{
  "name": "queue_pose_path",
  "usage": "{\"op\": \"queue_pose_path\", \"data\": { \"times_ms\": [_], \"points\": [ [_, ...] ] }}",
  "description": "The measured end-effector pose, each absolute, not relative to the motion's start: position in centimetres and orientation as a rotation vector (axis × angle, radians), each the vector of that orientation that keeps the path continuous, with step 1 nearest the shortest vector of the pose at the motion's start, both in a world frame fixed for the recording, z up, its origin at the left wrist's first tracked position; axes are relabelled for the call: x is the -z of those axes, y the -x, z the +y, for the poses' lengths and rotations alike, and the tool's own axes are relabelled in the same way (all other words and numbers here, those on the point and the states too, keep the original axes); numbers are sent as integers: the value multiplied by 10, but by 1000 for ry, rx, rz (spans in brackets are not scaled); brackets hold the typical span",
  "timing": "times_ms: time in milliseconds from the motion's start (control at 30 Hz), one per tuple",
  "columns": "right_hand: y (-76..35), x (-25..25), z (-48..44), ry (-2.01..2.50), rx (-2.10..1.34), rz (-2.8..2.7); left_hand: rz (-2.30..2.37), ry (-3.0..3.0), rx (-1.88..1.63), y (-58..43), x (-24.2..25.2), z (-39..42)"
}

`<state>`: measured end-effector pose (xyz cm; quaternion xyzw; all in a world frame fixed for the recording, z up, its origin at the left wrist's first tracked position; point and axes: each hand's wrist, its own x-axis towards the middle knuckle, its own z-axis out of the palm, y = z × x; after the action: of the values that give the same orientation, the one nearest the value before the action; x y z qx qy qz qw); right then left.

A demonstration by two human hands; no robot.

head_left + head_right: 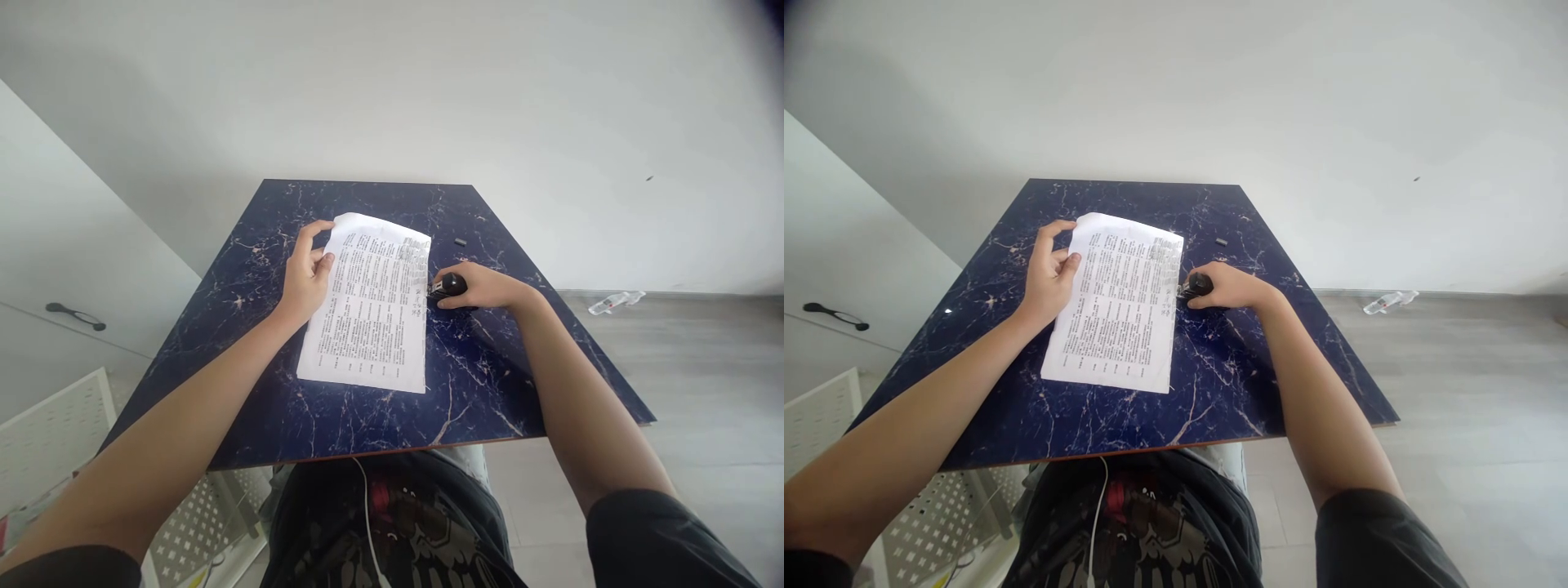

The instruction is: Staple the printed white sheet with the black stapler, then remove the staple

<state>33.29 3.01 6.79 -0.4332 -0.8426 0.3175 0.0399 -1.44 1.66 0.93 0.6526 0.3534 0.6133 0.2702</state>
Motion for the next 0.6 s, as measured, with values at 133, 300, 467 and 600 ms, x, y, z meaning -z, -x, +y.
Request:
{"op": "queue_pose_path", "data": {
  "times_ms": [133,300,467,600],
  "points": [
    [-332,-69,29,1330,-1001,-2600,932,-1658,-1703,9,-12,14],
    [-329,-70,27,1336,-1018,-2620,949,-1648,-1694,6,-11,12],
    [-328,-67,29,1367,-1006,-2621,966,-1684,-1699,7,-9,13],
    [-328,-64,30,1380,-1007,-2610,952,-1686,-1689,6,-8,13]
  ]
}}
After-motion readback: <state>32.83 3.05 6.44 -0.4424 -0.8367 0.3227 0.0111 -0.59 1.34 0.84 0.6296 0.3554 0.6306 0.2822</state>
